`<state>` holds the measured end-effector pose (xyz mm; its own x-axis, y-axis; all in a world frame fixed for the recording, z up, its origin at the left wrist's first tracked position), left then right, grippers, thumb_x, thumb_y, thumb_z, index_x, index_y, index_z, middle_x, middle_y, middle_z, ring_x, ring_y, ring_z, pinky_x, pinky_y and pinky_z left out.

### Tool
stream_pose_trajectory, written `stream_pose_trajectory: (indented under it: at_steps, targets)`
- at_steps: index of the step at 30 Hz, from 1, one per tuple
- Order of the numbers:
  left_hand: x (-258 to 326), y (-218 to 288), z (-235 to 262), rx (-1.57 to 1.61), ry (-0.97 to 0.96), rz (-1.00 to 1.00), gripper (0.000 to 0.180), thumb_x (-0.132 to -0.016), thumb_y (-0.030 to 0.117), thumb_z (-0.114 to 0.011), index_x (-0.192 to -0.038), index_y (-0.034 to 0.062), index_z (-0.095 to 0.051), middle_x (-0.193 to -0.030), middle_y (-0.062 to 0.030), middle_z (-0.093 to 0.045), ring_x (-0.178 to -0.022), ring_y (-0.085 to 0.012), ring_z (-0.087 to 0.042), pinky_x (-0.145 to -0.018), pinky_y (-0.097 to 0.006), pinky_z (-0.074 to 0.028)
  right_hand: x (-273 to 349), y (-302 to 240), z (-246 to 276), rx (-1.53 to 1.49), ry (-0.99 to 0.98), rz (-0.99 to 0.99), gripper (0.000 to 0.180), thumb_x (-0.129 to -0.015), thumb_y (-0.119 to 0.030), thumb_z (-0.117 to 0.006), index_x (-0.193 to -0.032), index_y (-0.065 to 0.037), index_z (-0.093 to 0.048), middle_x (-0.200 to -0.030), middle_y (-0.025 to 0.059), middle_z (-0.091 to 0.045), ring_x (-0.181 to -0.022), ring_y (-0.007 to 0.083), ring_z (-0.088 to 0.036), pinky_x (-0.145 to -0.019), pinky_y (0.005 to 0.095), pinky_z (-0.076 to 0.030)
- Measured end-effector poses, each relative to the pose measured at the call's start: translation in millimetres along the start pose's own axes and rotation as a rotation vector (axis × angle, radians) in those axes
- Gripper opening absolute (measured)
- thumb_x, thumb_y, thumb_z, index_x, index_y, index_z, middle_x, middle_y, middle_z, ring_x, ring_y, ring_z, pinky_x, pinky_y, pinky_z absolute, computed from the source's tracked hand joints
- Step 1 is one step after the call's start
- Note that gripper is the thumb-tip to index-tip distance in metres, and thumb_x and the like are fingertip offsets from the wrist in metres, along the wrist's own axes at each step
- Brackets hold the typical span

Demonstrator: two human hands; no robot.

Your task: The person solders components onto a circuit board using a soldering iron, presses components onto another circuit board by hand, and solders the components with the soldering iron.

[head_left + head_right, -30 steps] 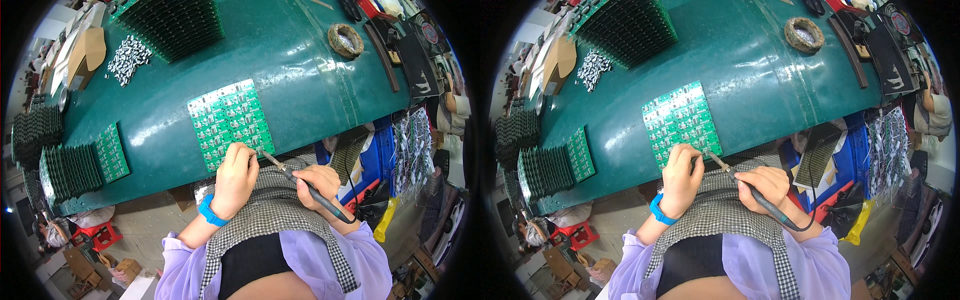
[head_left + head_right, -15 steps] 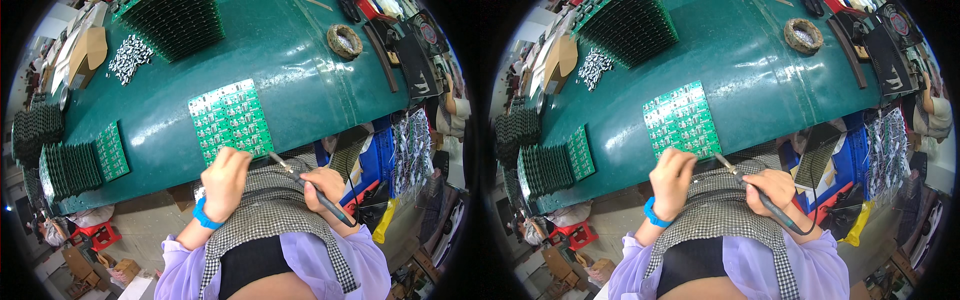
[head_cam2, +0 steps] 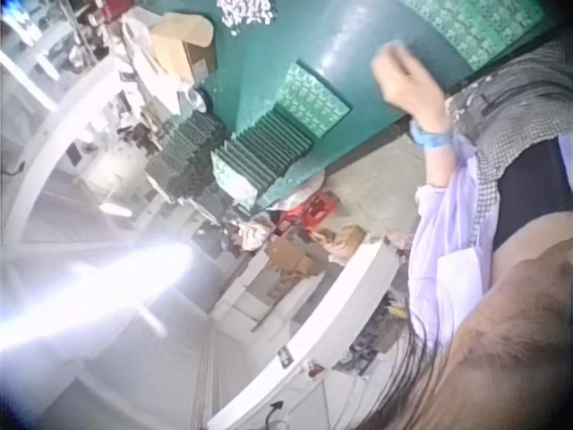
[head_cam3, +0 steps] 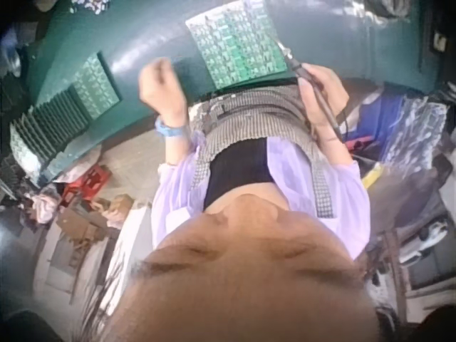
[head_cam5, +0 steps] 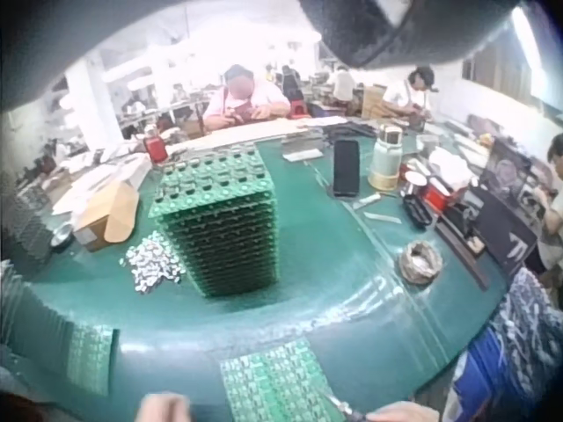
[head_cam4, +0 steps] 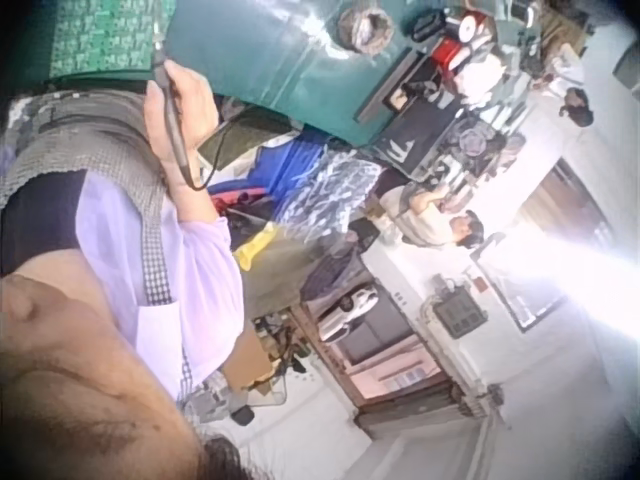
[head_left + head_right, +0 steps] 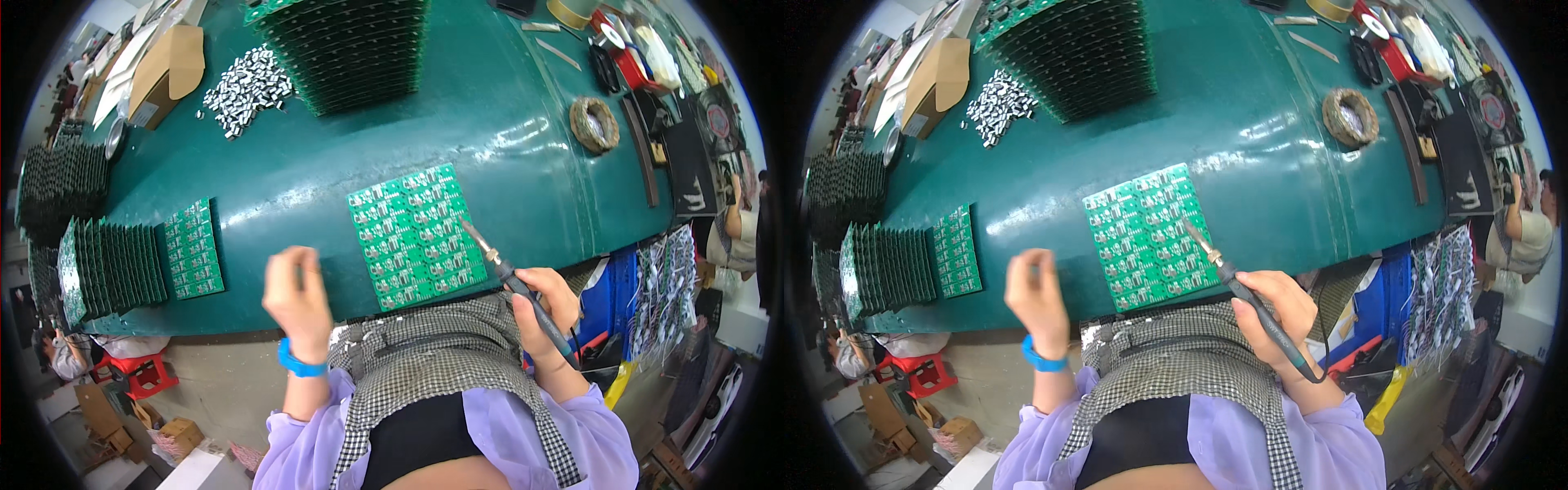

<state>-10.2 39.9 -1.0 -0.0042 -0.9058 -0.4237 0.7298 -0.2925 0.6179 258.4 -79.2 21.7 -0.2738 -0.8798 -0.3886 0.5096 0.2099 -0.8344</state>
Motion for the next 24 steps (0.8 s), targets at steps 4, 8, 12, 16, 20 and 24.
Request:
stream_pose_trajectory:
  at_steps: [4, 8, 12, 16, 20, 24]
  targets:
    - [-47, 22, 7, -0.043, 0.060, 0.067, 0.010, -0.079, -0.005, -0.065, -0.087, -0.0003, -0.060, -0.082, -0.0127, -0.062, -0.073, -0.0285, -0.062, -0.064, -0.036, -0.049, -31, -6, -17, -0.050, -0.034, 0.016, 0.024, -0.073, -0.002, -0.068, -0.097, 0.004, -0.065, -0.080, 0.0152, -0.067, -0.068, 0.0245, -0.066, -0.060, 0.0303, -0.052]
    - [-43, 41, -31, 0.144, -0.140, -0.019, 0.011, -0.077, -0.003, -0.066, -0.085, 0.0022, -0.061, -0.088, -0.0077, -0.066, -0.059, -0.0158, -0.049, -0.051, -0.028, -0.038, -64, -10, -41, -0.004, -0.114, 0.119, 0.019, -0.073, 0.000, -0.068, -0.091, 0.003, -0.067, -0.077, 0.0146, -0.067, -0.066, 0.0245, -0.066, -0.059, 0.0307, -0.052]
    - [-43, 35, -49, 0.160, -0.236, 0.014, 0.010, -0.076, -0.003, -0.065, -0.083, 0.0017, -0.059, -0.093, -0.0108, -0.068, -0.071, -0.0241, -0.063, -0.058, -0.031, -0.047, -76, -3, -56, 0.014, -0.123, 0.075, 0.015, -0.073, 0.001, -0.067, -0.088, 0.002, -0.068, -0.076, 0.0138, -0.068, -0.065, 0.0235, -0.066, -0.058, 0.0303, -0.052]
    - [-42, 37, -55, 0.120, -0.236, -0.009, 0.012, -0.076, 0.001, -0.065, -0.082, 0.0049, -0.057, -0.091, -0.0073, -0.066, -0.067, -0.0260, -0.064, -0.056, -0.034, -0.050, -79, 2, -62, 0.005, -0.141, 0.057, 0.014, -0.074, 0.000, -0.068, -0.088, 0.003, -0.069, -0.076, 0.0134, -0.068, -0.064, 0.0229, -0.066, -0.057, 0.0301, -0.052]
    - [-42, 36, -56, 0.085, -0.220, -0.045, 0.013, -0.075, 0.000, -0.065, -0.082, 0.0051, -0.056, -0.092, -0.0068, -0.065, -0.064, -0.0263, -0.063, -0.055, -0.034, -0.050, -80, 3, -65, 0.019, -0.162, 0.033, 0.014, -0.075, 0.000, -0.068, -0.088, 0.003, -0.069, -0.075, 0.0134, -0.067, -0.063, 0.0228, -0.066, -0.057, 0.0300, -0.052]
    - [-41, 35, -57, 0.114, -0.209, -0.050, 0.015, -0.074, -0.001, -0.066, -0.082, 0.0048, -0.055, -0.091, -0.0072, -0.065, -0.063, -0.0266, -0.063, -0.054, -0.034, -0.050, -80, 4, -66, 0.021, -0.163, 0.061, 0.014, -0.075, -0.001, -0.068, -0.088, 0.003, -0.069, -0.076, 0.0134, -0.067, -0.063, 0.0226, -0.065, -0.056, 0.0299, -0.051]
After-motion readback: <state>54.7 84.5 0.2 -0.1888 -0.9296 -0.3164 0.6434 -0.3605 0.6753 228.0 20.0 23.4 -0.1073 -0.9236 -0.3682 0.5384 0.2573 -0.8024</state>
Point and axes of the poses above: each hand's wrist, its own x-axis away from the middle knuckle, its own z-axis out of the back of the hand, y = z × x, the point moved 2 cm from there along -x, towards the middle knuckle
